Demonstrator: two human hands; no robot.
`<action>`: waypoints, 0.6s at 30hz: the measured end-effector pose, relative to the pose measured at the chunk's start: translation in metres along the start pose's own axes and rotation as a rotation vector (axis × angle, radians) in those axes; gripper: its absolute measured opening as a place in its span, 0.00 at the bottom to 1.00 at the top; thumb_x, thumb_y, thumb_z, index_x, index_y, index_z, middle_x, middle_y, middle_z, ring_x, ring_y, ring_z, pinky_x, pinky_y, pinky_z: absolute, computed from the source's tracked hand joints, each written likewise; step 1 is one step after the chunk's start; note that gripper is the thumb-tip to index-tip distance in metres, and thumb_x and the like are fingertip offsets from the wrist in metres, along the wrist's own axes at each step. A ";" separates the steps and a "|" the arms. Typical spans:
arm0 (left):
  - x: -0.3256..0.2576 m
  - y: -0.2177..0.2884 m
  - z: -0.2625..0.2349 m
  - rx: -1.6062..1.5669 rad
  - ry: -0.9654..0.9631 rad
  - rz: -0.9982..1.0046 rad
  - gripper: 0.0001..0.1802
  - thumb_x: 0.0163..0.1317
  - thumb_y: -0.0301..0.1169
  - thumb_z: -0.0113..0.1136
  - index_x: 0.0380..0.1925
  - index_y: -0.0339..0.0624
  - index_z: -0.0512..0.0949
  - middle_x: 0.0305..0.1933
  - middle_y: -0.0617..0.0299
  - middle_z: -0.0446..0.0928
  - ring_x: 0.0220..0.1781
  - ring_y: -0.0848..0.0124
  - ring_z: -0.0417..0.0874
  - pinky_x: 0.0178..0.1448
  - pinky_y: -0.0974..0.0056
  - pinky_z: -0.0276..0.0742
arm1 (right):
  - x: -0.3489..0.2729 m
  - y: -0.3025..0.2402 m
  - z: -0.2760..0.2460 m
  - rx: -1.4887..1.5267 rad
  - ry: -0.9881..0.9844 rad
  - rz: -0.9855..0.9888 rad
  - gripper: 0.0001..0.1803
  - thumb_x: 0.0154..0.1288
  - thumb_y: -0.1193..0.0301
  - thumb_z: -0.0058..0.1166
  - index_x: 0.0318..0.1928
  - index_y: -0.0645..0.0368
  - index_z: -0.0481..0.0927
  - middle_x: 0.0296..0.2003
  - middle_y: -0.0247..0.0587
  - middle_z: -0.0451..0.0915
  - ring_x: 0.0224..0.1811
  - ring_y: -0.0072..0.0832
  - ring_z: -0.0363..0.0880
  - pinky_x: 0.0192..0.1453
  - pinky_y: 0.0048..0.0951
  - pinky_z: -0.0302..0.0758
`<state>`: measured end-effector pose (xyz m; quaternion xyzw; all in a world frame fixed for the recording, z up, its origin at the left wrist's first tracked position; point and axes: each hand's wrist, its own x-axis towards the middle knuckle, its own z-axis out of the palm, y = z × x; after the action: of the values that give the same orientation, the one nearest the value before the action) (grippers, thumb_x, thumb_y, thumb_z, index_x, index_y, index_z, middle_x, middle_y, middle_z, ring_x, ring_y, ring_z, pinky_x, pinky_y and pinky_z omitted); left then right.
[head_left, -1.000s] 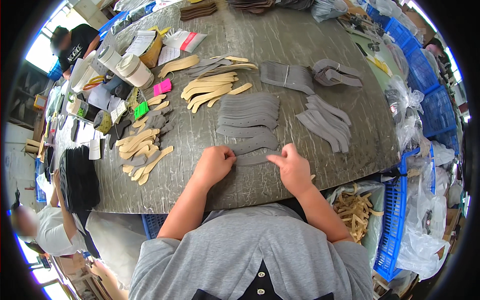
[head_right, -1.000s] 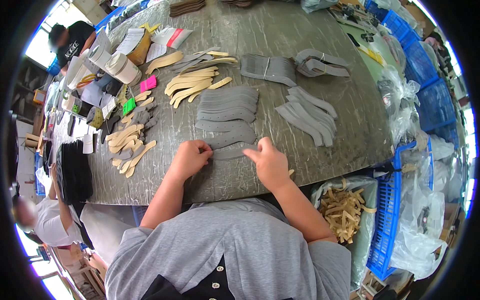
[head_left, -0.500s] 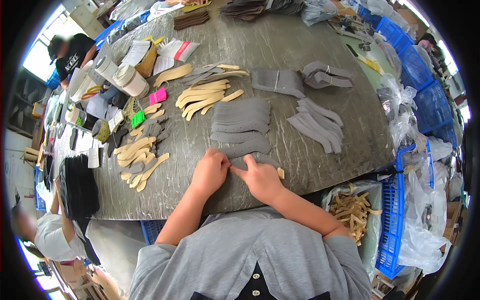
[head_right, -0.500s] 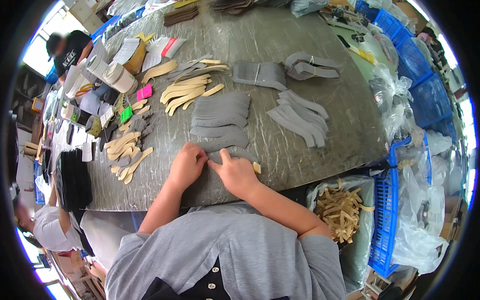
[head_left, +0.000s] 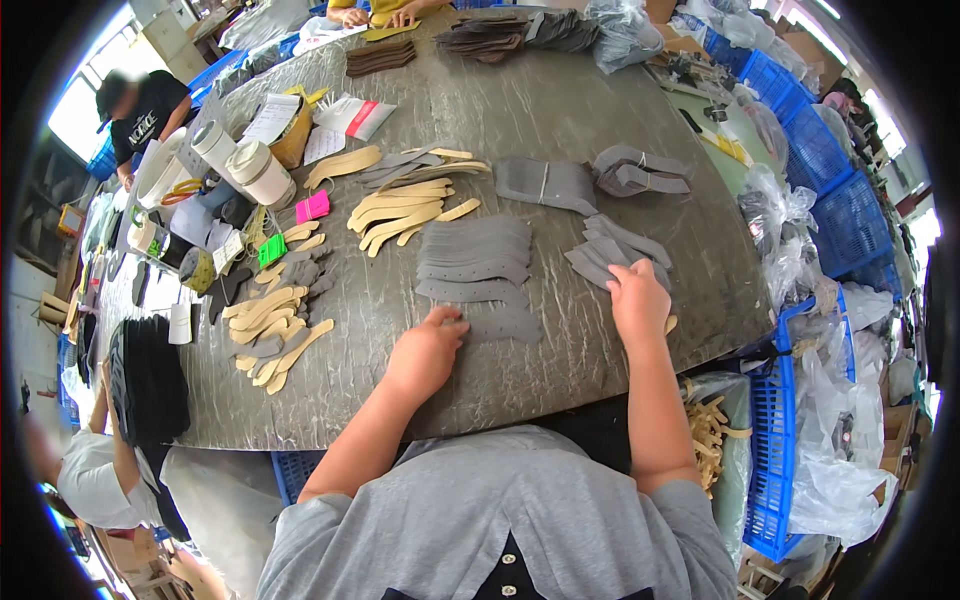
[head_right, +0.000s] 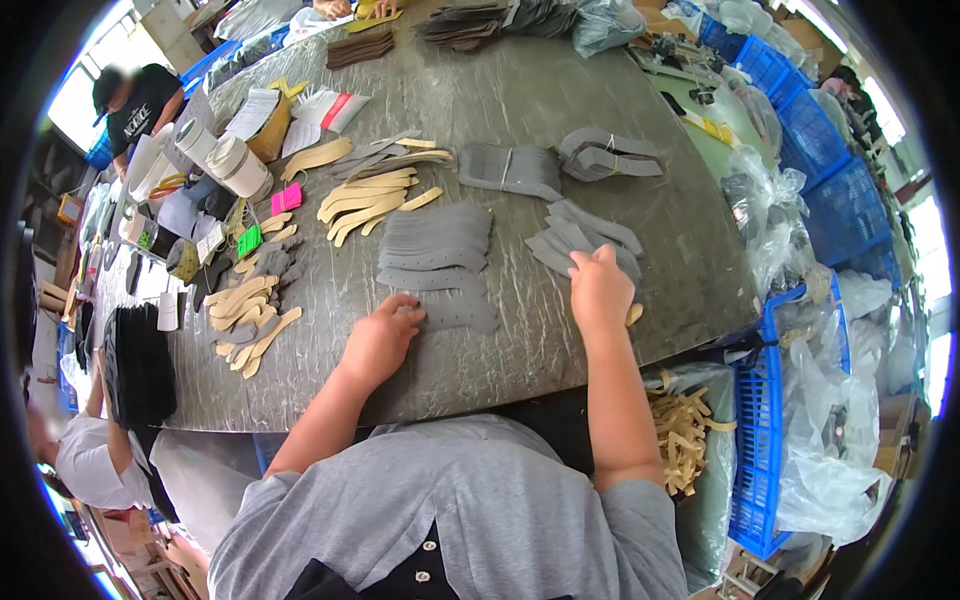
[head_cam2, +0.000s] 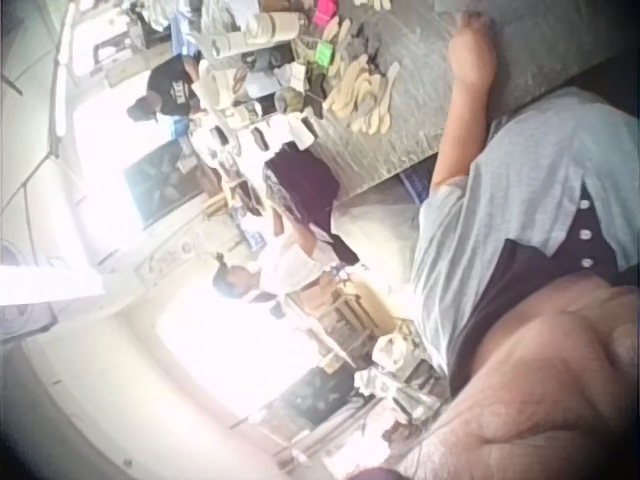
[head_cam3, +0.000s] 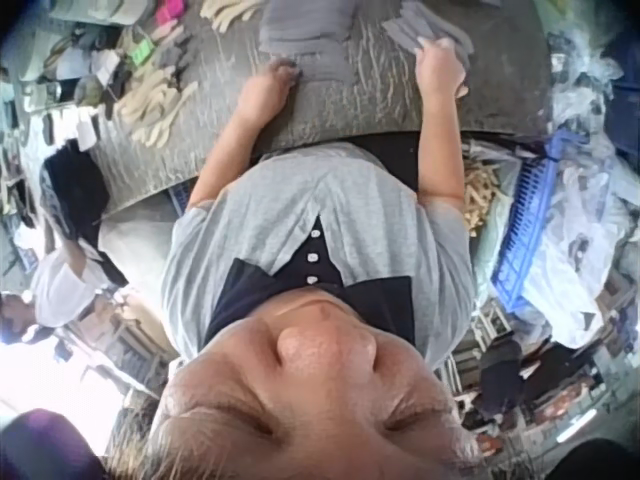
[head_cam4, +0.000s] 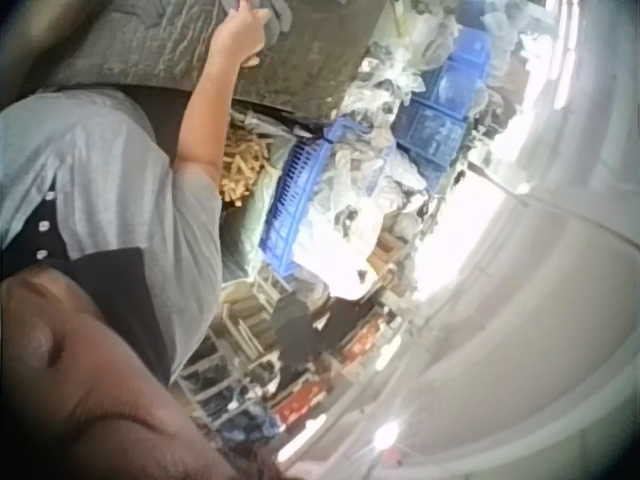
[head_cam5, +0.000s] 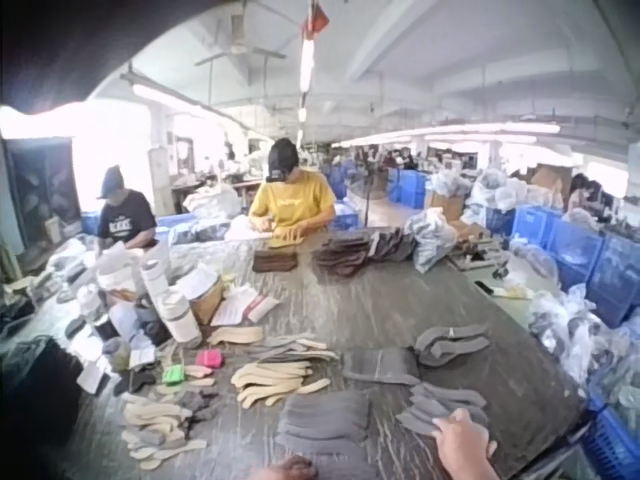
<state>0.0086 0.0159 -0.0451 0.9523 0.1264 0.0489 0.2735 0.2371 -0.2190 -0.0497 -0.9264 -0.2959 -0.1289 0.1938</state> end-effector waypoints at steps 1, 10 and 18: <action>-0.003 0.005 -0.002 0.001 -0.021 0.020 0.14 0.60 0.26 0.60 0.48 0.40 0.80 0.56 0.53 0.76 0.42 0.52 0.84 0.45 0.53 0.80 | -0.003 -0.008 -0.004 0.011 0.047 -0.004 0.07 0.61 0.70 0.59 0.40 0.54 0.84 0.38 0.41 0.78 0.34 0.41 0.81 0.38 0.40 0.77; -0.009 0.057 -0.027 -0.126 0.147 0.334 0.42 0.61 0.55 0.57 0.68 0.41 0.62 0.41 0.50 0.71 0.36 0.52 0.79 0.38 0.54 0.79 | -0.054 -0.137 -0.033 0.988 -0.471 -0.235 0.08 0.54 0.74 0.60 0.37 0.61 0.84 0.31 0.49 0.83 0.32 0.45 0.82 0.35 0.38 0.76; -0.013 0.050 -0.022 -0.265 0.037 0.343 0.48 0.61 0.62 0.51 0.70 0.37 0.58 0.41 0.48 0.69 0.34 0.53 0.78 0.37 0.53 0.79 | -0.052 -0.131 -0.031 1.157 -0.669 -0.161 0.07 0.54 0.75 0.62 0.34 0.66 0.82 0.27 0.47 0.83 0.26 0.35 0.80 0.32 0.32 0.73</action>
<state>0.0035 -0.0178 -0.0001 0.9145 -0.0401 0.1286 0.3815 0.1135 -0.1602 -0.0038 -0.6386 -0.4294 0.3304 0.5465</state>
